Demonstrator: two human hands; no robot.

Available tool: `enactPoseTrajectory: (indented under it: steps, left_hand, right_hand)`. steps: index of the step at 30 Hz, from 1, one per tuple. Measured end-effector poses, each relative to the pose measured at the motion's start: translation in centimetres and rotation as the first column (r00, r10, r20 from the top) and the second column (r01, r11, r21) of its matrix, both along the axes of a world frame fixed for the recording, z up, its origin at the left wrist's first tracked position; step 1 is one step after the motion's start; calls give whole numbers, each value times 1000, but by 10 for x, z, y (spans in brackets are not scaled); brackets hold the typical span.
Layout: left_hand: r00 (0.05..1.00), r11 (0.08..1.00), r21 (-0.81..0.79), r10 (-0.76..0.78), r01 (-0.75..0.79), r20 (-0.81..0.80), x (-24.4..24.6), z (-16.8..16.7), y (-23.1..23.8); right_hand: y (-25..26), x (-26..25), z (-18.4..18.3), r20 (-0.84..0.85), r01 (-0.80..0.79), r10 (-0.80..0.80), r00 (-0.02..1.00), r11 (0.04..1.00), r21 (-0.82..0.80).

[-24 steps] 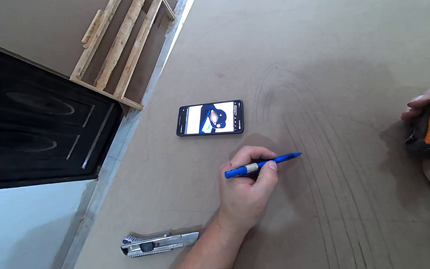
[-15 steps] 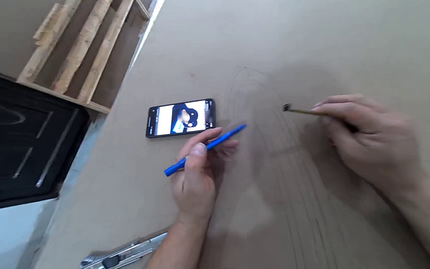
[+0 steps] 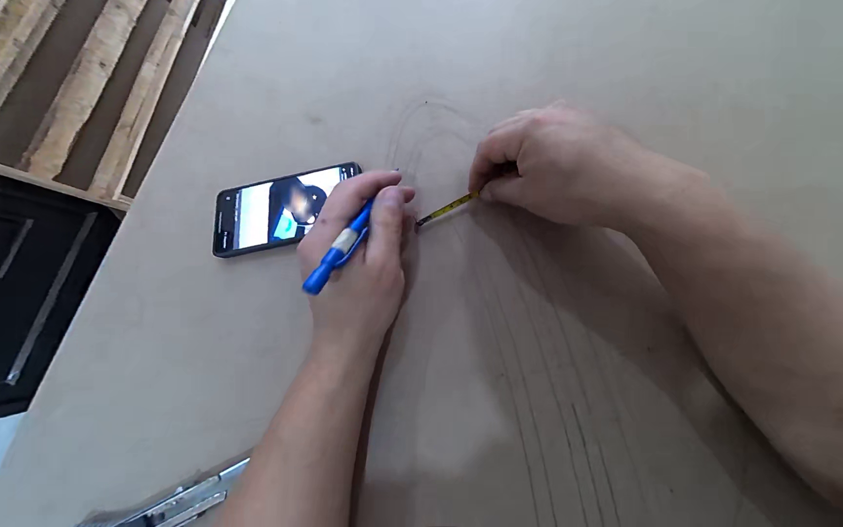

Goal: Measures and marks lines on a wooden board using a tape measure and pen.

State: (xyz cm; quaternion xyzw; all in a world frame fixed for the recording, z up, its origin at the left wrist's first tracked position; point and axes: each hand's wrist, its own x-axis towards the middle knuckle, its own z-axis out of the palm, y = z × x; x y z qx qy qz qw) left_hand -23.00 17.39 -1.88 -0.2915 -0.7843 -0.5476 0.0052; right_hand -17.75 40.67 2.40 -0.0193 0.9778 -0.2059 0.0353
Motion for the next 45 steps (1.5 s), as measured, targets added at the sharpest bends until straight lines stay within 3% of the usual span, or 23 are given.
enactPoseTrajectory:
  steps: [4,9,17,23,27,32,37,45]
  left_hand:
    - [996,989,-145,-20,7,-91,-14,-5,18]
    - [996,987,-155,-61,49,-70,-28,-4,27]
    - [997,989,-147,-29,19,-71,-26,-4,26]
    - [999,993,121,-8,2,49,-33,-2,15]
    - [988,977,213,-33,0,151,-39,1,3]
    - [974,986,129,-127,104,185,-30,3,2]
    - [972,999,-6,52,-52,228,-27,8,6]
    - [988,996,-24,88,-86,123,-22,5,11]
  right_hand:
    - [0,1,-4,-55,47,-47,997,999,-3]
    - [2,-3,-3,-55,133,-131,990,991,27]
    - [-5,-19,-4,-86,-48,52,995,997,55]
    - [-8,-18,-5,-59,-9,13,998,997,71]
    - [-9,-18,-8,-69,-9,15,997,996,93]
    - [-9,-18,-7,-54,-7,12,998,996,86]
    - [-8,-19,-8,-55,-6,9,998,998,61]
    - [-4,-16,-9,-86,-45,49,995,998,51]
